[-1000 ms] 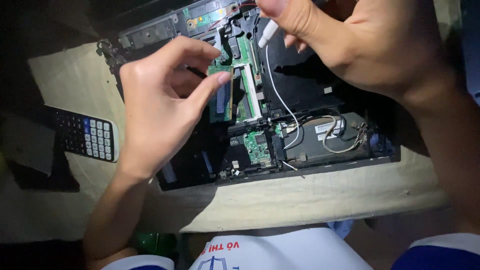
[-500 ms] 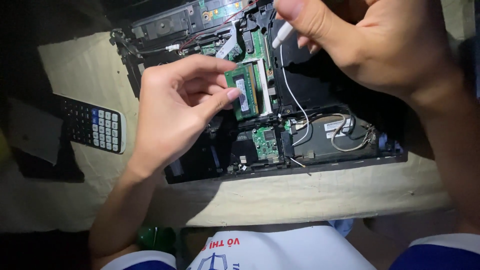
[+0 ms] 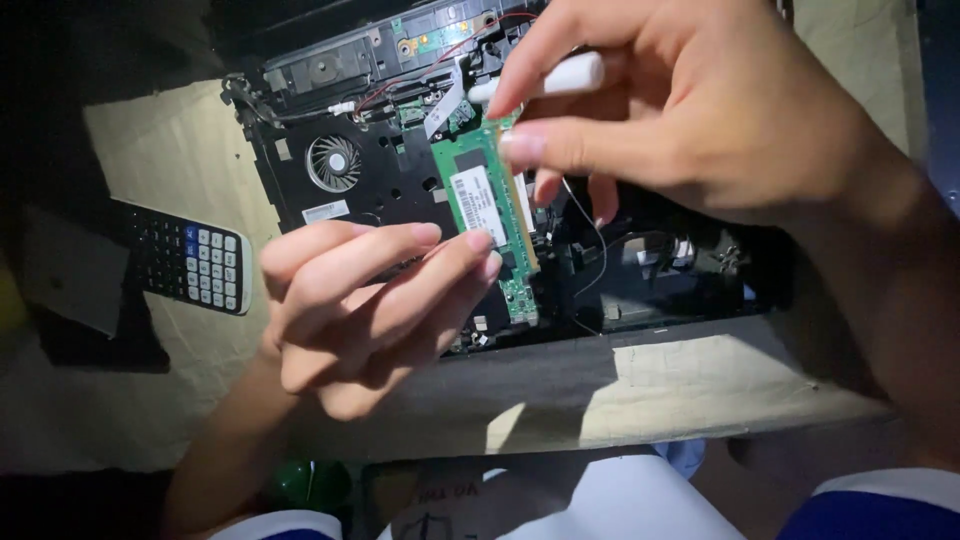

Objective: Finalizing motherboard checks by inspecting, reseating, and securing RAM modules and ribbon cables inside an opened laptop.

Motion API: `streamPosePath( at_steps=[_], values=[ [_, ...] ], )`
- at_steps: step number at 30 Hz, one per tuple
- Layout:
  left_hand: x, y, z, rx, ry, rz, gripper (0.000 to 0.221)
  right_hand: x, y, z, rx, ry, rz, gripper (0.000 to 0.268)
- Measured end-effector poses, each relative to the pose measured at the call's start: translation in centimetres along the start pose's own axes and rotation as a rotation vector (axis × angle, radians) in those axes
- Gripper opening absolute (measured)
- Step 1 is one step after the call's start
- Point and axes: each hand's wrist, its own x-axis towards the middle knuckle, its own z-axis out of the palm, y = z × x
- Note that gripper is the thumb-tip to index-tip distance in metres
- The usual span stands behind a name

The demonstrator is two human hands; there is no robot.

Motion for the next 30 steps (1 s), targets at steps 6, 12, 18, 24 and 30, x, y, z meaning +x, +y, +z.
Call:
streamPosePath(
  at_steps=[6, 12, 18, 24, 30],
  values=[
    [1.2, 0.3, -0.3, -0.236, -0.149, -0.542, 0.02, -0.6, -0.7, 0.4, 0.067, 0.029, -0.07, 0.021],
    [2.8, 0.0, -1.2, -0.497, -0.287, -0.927, 0.01, -0.5, 0.0, 0.8, 0.031, 0.049, -0.152, 0.022],
    [2.4, 0.4, 0.1, -0.698, -0.278, -1.077, 0.012, -0.2, 0.5, 0.9, -0.112, 0.041, -0.21, 0.021],
    [1.8, -0.9, 0.9, -0.616, -0.447, -1.116, 0.015, -1.3, 0.8, 0.2, -0.416, 0.308, -0.055, 0.003],
    [1.8, -1.6, 1.5, -0.593, -0.577, -1.191, 0.026, -1.5, 0.8, -0.2, -0.532, 0.291, -0.189, 0.007]
  ],
)
